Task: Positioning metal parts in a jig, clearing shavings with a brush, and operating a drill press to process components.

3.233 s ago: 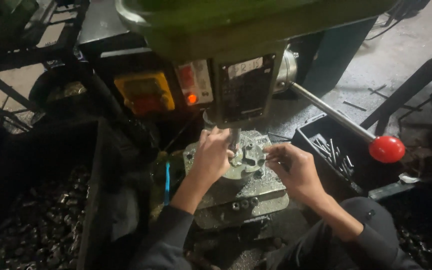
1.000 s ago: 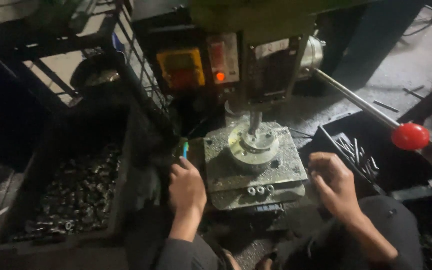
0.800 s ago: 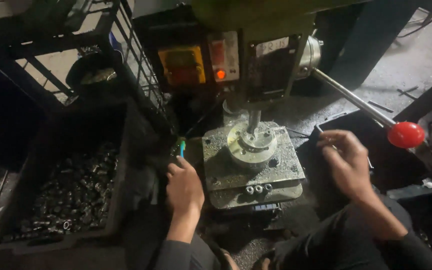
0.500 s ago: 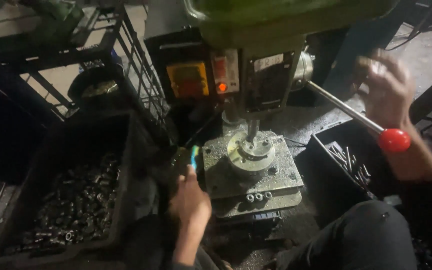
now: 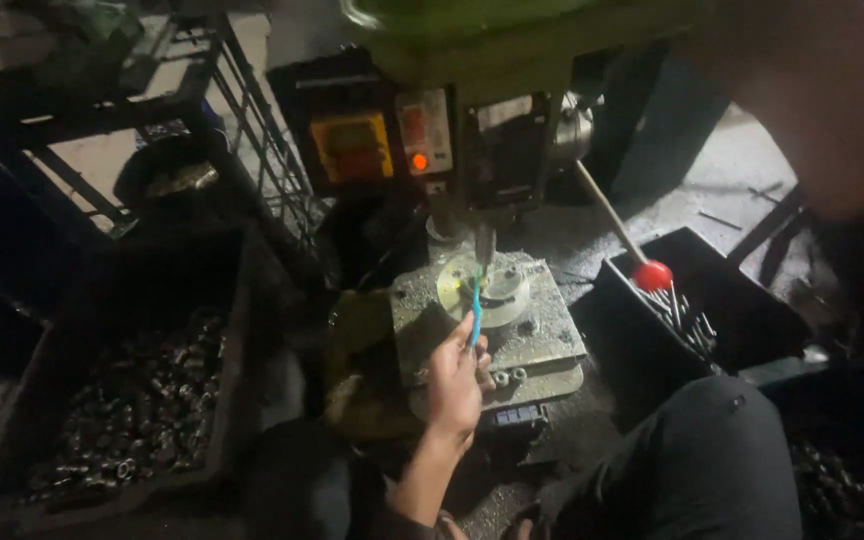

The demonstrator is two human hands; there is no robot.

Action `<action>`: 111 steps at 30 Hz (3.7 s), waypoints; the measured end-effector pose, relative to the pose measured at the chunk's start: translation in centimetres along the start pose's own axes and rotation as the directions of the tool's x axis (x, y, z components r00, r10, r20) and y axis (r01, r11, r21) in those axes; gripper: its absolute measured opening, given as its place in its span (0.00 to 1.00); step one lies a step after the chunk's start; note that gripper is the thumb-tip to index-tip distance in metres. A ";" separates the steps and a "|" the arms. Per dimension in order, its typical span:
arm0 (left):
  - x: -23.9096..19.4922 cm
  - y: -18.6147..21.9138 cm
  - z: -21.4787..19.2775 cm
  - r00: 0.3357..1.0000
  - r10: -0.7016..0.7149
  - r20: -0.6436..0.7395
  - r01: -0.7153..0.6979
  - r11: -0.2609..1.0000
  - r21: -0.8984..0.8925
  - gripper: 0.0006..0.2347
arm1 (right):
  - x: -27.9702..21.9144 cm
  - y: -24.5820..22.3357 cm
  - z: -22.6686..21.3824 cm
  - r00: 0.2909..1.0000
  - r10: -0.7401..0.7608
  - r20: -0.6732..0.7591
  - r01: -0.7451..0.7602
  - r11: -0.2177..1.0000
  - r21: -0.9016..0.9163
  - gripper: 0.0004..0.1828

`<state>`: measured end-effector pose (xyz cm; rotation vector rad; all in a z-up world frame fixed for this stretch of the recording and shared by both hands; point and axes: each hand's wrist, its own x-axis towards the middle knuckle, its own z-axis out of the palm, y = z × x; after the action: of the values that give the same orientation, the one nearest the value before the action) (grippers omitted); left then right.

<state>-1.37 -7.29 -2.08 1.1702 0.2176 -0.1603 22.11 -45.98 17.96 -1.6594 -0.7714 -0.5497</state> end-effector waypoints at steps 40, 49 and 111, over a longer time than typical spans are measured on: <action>11.6 -3.9 -15.6 0.911 0.316 -0.263 0.236 0.123 0.964 0.45 | -23.4 -6.3 18.8 0.938 0.184 -0.293 0.040 0.783 0.620 0.29; 8.9 -3.2 -15.1 0.843 0.499 -0.203 0.247 -0.023 0.969 0.30 | -26.1 -8.5 24.8 0.948 0.317 0.025 -0.306 0.931 -0.197 0.20; 4.6 2.5 -9.4 0.872 0.480 -0.097 -0.018 0.229 0.973 0.15 | -25.2 -8.0 27.9 0.880 0.372 0.295 -0.125 0.782 -0.611 0.15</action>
<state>2.86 2.33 -4.51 2.5176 0.2712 0.3272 -2.09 -22.83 -0.94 -2.4638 -0.6834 -0.2501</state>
